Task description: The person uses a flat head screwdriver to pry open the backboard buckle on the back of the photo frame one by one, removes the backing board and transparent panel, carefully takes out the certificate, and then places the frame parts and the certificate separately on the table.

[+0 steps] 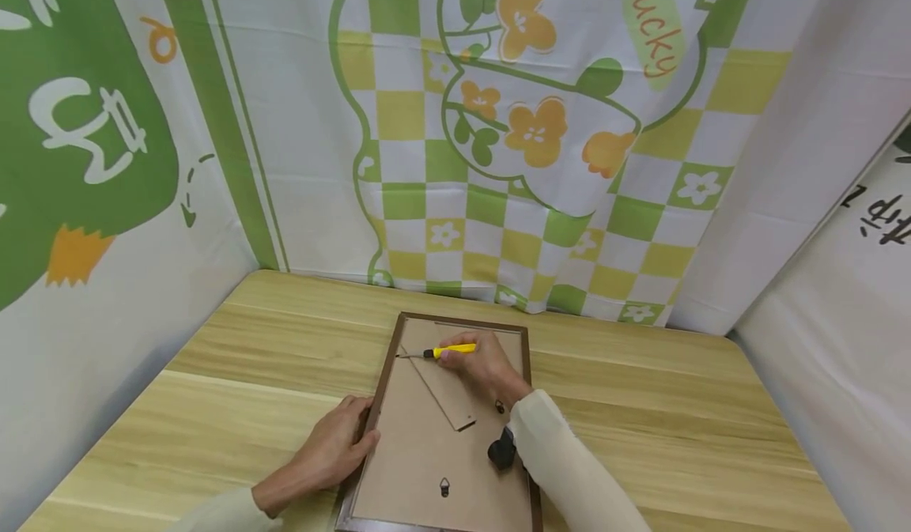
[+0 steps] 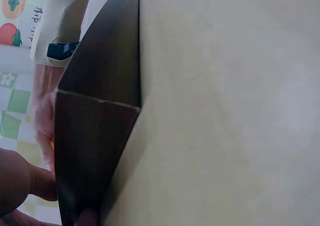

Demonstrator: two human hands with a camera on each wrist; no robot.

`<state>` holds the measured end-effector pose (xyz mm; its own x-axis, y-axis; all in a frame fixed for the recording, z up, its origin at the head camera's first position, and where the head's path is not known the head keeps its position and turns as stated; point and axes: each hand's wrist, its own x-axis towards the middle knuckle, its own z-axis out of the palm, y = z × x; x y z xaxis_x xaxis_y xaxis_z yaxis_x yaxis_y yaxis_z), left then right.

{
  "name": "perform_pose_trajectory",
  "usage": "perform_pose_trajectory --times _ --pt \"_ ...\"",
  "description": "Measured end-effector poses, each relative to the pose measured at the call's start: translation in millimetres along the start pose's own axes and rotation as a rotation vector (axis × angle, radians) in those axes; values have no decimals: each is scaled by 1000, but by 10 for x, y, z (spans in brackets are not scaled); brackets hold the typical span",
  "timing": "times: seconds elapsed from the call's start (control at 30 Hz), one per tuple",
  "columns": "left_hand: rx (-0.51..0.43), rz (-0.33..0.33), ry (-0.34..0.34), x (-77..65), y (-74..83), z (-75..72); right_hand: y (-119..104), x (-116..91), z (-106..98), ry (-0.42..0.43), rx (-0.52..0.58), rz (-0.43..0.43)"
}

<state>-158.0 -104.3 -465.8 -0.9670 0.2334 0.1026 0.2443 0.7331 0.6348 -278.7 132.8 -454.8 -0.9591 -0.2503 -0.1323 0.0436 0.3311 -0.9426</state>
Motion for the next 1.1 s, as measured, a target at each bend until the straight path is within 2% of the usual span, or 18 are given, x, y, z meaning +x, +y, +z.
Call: perform_pose_trajectory --times 0.2,0.3,0.37,0.53,0.63,0.7,0.8,0.97,1.1 --pt "14 24 -7 7 12 -50 65 50 43 -33 187 -20" --pt "20 36 -1 16 14 -59 26 54 62 -23 200 -53" --pt "26 42 7 18 12 -60 -77 45 92 -6 86 -99" --pt "13 54 9 27 7 -49 -565 5 304 37 -408 -306" --pt "-1 52 5 42 5 -37 -788 -16 482 49 -572 -402" --pt "-2 55 6 54 3 -31 -844 -13 536 54 -604 -423" --pt "-1 49 0 61 -2 -26 -792 1 464 27 -539 -373" --pt "-12 32 -15 46 -17 -17 -464 -3 140 -32 -292 -227" --pt "-13 28 -9 36 -23 -12 -280 -16 29 -25 -237 -201"
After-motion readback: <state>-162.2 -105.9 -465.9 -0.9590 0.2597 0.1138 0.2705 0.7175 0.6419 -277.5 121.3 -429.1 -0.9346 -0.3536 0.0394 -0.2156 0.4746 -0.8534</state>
